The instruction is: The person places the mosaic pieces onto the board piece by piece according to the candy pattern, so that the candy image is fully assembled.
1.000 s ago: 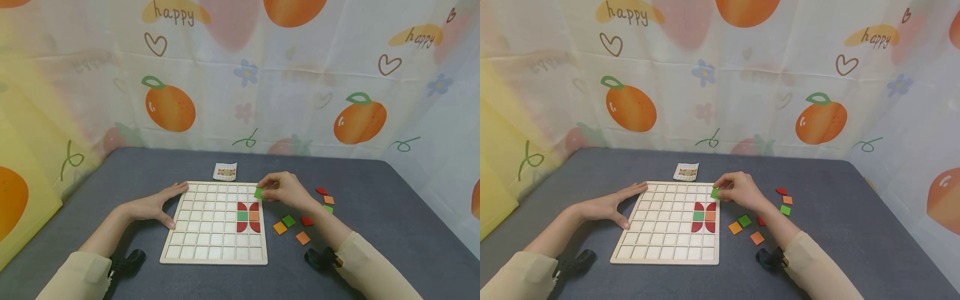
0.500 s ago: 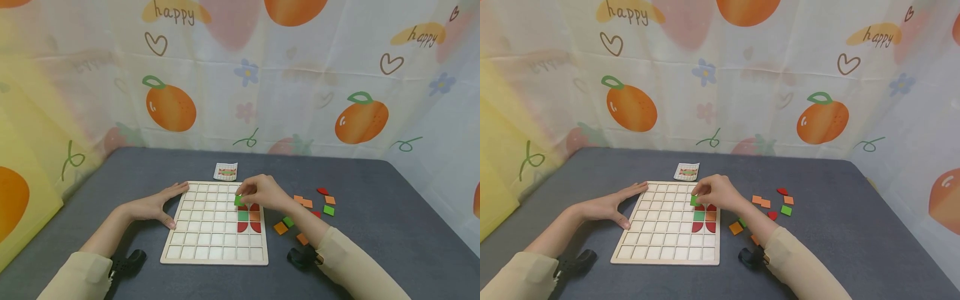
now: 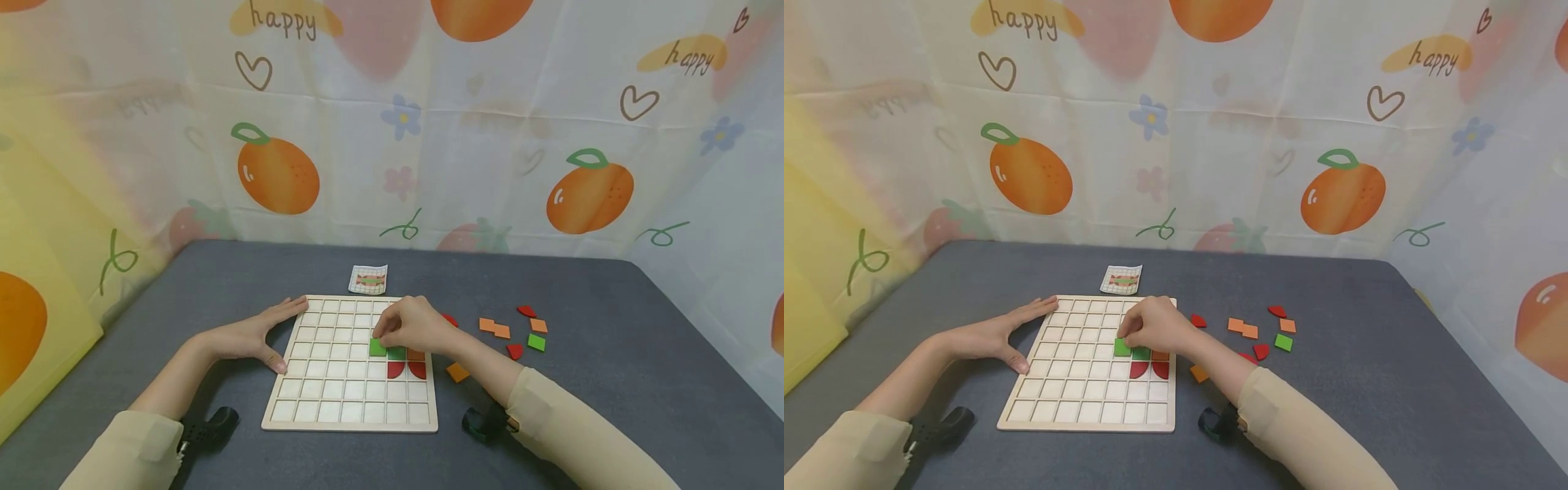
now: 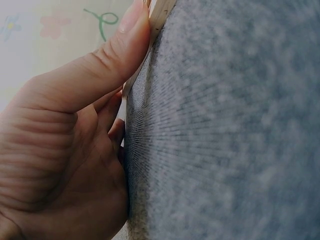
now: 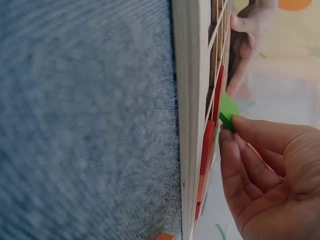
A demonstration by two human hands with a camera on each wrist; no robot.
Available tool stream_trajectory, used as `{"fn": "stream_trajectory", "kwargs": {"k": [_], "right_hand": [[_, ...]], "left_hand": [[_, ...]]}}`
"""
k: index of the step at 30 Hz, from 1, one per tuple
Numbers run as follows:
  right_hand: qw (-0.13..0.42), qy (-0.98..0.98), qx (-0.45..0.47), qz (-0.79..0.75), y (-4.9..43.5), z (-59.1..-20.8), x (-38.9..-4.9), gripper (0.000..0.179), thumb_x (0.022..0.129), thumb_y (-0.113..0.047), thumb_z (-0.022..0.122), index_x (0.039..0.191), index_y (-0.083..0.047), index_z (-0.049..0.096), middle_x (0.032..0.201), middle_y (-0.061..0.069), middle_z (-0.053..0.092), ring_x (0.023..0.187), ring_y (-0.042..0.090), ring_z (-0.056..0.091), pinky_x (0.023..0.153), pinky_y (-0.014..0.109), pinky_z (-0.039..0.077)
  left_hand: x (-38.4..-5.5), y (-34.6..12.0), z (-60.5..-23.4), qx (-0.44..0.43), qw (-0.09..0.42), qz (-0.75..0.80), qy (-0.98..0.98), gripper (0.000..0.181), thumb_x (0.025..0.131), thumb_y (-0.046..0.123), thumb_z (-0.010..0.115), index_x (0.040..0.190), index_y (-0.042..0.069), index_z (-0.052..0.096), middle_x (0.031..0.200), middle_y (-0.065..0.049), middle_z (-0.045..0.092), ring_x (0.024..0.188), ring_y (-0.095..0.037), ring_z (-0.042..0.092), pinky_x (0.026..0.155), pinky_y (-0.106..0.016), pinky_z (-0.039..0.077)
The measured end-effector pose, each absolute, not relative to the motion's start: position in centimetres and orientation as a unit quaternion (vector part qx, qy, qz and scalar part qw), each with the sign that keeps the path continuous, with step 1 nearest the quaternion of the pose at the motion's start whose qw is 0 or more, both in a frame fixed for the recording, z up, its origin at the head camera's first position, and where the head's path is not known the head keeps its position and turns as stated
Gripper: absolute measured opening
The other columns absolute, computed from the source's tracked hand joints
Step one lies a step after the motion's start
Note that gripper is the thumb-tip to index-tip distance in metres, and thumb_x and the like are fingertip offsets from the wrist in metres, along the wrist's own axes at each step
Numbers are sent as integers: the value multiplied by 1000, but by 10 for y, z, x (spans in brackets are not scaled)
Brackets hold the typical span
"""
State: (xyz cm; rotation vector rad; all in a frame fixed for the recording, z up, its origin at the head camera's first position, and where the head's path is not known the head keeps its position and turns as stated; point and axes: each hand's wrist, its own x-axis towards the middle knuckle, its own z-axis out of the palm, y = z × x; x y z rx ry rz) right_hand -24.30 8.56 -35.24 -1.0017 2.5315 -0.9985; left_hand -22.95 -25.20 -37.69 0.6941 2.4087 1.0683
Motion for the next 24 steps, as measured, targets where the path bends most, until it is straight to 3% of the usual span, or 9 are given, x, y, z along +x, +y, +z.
{"fn": "stream_trajectory", "kwargs": {"k": [8, 17, 24], "right_hand": [[116, 872, -356, -314, 85, -354, -242, 8, 85, -13, 76, 92, -15, 79, 82, -2, 78, 70, -3, 66, 89, 29, 49], [132, 866, -356, -324, 85, -357, -243, 8, 85, -11, 76, 92, -12, 80, 84, 2, 78, 71, -3, 65, 67, 18, 53], [127, 867, -363, -317, 85, -357, -243, 8, 85, -11, 76, 91, -13, 79, 84, 1, 78, 71, -3, 64, 68, 17, 52]], "left_hand": [[-230, -252, -377, 246, 208, 382, 866, 123, 66, 25, 91, 160, 10, 13, 168, -19, -4, 151, -49, -15, 110, -76, 0], [-230, -252, -377, 249, 210, 384, 864, 122, 67, 25, 91, 160, 11, 13, 168, -17, -5, 151, -49, -16, 110, -77, 0], [-231, -252, -378, 255, 208, 383, 863, 122, 67, 25, 90, 160, 10, 13, 168, -18, -4, 151, -49, -15, 110, -76, 1]]}}
